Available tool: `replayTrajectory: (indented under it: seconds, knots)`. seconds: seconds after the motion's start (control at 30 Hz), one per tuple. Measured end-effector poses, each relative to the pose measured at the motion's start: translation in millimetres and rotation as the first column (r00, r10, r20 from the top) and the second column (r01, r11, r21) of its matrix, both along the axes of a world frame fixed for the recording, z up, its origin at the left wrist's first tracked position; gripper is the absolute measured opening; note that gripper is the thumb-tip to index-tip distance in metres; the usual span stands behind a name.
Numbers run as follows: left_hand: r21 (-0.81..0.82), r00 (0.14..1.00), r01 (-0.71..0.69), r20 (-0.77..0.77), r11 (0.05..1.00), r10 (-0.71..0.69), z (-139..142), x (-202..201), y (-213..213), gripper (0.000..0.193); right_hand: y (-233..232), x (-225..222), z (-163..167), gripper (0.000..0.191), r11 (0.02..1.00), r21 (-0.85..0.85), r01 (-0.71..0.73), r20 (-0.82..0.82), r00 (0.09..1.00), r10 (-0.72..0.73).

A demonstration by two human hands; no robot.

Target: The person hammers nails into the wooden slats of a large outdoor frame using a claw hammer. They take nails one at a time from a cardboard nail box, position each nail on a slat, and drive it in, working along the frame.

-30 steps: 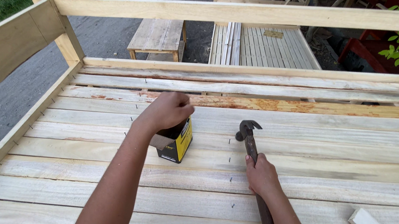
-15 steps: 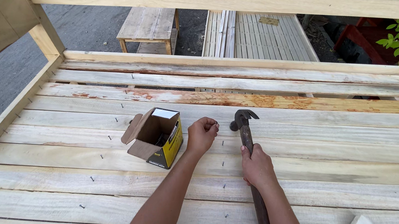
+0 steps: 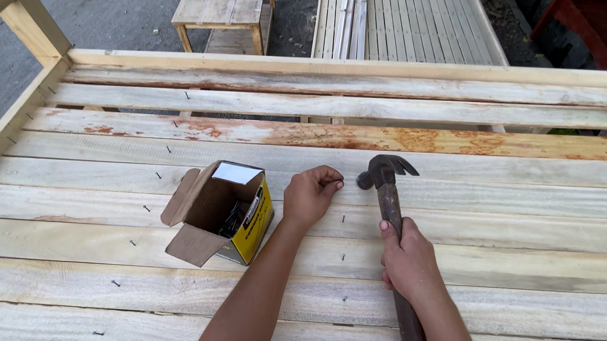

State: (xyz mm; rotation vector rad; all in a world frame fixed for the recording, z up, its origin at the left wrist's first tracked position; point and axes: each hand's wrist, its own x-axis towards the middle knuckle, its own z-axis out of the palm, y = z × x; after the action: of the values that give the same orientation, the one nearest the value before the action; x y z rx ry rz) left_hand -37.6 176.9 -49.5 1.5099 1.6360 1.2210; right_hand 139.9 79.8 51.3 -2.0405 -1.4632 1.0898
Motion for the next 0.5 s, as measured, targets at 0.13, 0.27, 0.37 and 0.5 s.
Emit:
replayTrajectory:
  seconds: [0.13,0.27,0.37,0.5]
  knots:
    - [-0.028,0.998,0.003,-0.068,1.0,-0.005,6.2,1.3,-1.7,0.011,-0.4,0.0,1.2,0.042,1.0,0.01,-0.005,-0.009,1.0,0.005]
    - [-0.038,0.996,0.016,-0.088,0.999,-0.019,9.2,1.8,-3.2,0.009,-0.3,-1.8,1.8,0.042,1.0,-0.031,0.003,0.003,1.0,-0.002]
    - [-0.028,0.996,0.021,-0.085,0.999,-0.023,10.2,2.3,-3.7,0.008,-0.9,-2.3,2.0,0.043,1.0,-0.02,-0.01,0.01,1.0,0.01]
    - [-0.037,0.994,0.014,-0.107,0.999,-0.018,11.2,2.4,-3.5,0.009,-1.3,-2.2,1.9,0.043,1.0,-0.008,-0.013,0.008,1.0,0.013]
